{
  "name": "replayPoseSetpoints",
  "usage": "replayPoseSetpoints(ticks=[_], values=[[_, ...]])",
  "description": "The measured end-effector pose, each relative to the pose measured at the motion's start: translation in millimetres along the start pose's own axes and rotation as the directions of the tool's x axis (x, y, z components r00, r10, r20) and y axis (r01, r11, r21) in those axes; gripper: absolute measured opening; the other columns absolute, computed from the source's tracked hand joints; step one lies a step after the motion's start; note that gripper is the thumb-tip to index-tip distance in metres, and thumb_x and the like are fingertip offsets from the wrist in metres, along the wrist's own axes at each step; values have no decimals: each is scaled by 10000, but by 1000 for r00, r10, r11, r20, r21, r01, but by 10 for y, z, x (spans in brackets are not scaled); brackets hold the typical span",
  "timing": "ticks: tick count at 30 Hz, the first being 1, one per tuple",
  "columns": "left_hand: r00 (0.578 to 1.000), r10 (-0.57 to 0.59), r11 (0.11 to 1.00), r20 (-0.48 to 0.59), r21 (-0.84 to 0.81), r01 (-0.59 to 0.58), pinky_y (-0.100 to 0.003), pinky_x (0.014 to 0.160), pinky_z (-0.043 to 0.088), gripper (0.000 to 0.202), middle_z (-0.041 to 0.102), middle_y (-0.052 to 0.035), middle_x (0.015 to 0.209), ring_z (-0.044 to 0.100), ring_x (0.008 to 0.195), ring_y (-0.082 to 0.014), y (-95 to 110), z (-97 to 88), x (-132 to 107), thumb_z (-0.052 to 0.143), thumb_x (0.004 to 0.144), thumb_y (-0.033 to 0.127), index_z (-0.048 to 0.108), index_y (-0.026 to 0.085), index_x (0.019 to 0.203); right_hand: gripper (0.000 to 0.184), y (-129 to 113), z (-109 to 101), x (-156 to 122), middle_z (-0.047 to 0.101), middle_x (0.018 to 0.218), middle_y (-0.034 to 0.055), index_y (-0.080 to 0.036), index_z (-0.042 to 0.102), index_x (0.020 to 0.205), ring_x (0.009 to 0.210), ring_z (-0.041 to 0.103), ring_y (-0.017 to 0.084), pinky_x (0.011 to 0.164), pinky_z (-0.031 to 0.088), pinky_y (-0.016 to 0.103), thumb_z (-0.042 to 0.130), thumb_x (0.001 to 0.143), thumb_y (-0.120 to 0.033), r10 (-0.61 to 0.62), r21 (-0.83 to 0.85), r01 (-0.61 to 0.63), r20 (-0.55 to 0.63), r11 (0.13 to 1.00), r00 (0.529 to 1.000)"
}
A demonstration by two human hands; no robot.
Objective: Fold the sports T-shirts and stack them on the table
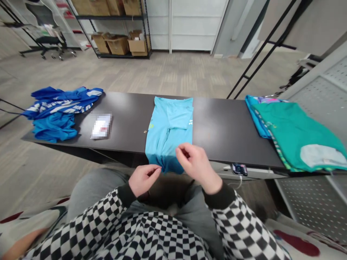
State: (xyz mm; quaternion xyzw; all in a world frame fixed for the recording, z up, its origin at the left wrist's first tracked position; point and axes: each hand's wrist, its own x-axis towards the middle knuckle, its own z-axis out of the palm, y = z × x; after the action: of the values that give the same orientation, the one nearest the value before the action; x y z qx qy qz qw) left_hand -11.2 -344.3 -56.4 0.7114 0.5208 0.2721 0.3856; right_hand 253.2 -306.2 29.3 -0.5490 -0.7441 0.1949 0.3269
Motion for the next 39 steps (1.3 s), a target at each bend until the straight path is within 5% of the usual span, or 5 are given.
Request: replayPoseSetpoints(ticks=[7,13,20,32,39], values=[[966,-257,966,23,6,257,-325,611,406,683,719,-17,729,666,662,-225,-211,501,134,647,1036,636,686,100,1457,271,-46,115,23,812,978,89,-271,805,1115,877,775,300,857,640,451,569,1102,-402,-45,-126,39,-41,991,998],[984,-141,985,-106,-119,128,-292,625,346,313,517,59,678,478,615,-147,-335,582,174,659,1035,511,737,208,1032,230,92,100,812,780,1238,134,-208,842,1114,1139,723,301,1115,535,484,643,1020,-141,-320,-179,390,322,903,891],[969,108,951,-223,-262,-167,-314,888,496,177,623,-32,919,626,929,-204,-262,648,80,623,970,237,613,211,796,135,257,205,966,714,1140,98,-241,828,1056,1091,688,272,1099,533,442,702,1029,-201,-317,-89,370,357,925,878],[955,296,864,24,-433,-257,-328,800,535,194,683,-48,834,633,783,-201,42,809,-133,653,1014,344,745,181,960,156,302,-291,940,801,1251,89,-236,764,1013,1183,739,265,1113,556,433,610,1036,-229,-242,105,218,365,970,899],[992,61,764,109,-645,24,-317,812,575,374,742,-64,1011,678,872,-199,-111,1042,-80,681,1053,544,657,196,1187,372,354,-20,858,704,1472,97,-258,824,1171,1397,658,263,1272,460,460,566,981,-69,-314,38,326,398,945,862]])
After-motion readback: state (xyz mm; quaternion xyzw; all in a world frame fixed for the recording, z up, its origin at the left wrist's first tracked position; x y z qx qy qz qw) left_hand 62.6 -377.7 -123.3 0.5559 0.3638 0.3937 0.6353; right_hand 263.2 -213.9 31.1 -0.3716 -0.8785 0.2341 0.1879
